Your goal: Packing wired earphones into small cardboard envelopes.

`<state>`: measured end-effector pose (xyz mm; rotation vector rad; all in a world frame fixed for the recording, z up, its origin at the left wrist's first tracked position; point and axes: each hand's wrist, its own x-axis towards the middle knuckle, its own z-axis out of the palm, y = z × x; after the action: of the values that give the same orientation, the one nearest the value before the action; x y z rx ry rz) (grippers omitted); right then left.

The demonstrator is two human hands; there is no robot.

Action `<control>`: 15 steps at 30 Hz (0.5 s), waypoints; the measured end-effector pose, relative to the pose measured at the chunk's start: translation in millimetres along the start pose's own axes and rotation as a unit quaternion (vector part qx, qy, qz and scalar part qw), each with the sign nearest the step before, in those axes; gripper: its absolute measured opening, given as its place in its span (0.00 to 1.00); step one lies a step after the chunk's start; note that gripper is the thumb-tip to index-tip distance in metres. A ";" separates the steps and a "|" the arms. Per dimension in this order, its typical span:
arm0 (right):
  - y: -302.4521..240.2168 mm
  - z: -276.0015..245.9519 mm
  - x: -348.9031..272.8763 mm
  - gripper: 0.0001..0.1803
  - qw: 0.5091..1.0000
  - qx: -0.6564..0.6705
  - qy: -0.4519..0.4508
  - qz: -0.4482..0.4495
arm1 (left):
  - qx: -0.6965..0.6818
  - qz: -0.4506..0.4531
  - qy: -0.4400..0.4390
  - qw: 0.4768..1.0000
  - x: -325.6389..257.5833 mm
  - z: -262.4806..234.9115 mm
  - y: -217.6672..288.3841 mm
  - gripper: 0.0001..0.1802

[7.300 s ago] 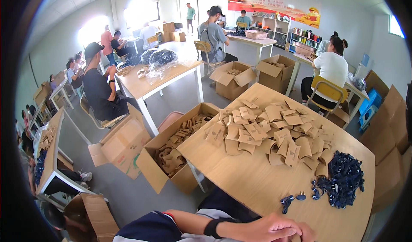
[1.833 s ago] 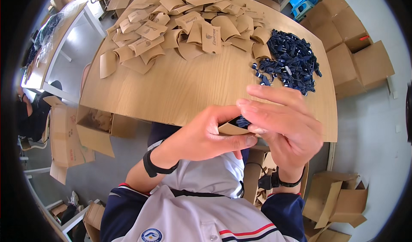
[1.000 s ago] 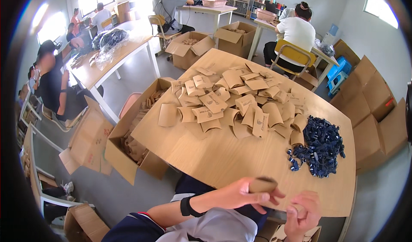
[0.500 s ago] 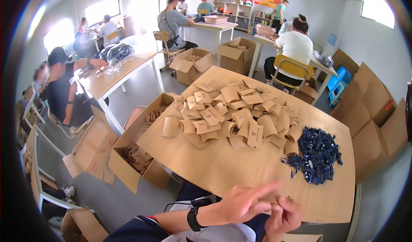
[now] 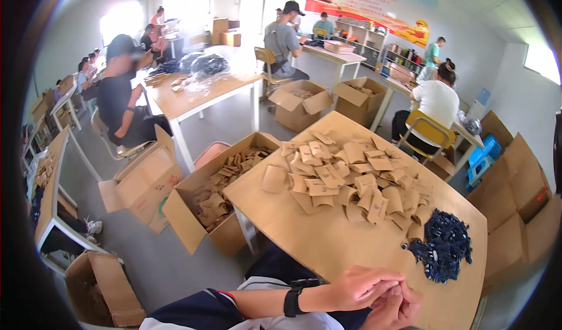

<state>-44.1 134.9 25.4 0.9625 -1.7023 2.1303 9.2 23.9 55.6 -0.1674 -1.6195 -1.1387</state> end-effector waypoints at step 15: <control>-19.1 -10.7 21.6 0.19 0.829 0.302 -0.016 0.470 | -0.004 0.106 -0.213 0.971 -20.4 -45.6 -25.3 0.18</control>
<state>-53.1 146.0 52.6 0.1994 -1.7321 3.4379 32.4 -14.1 21.7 -0.6105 -1.9173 -0.9864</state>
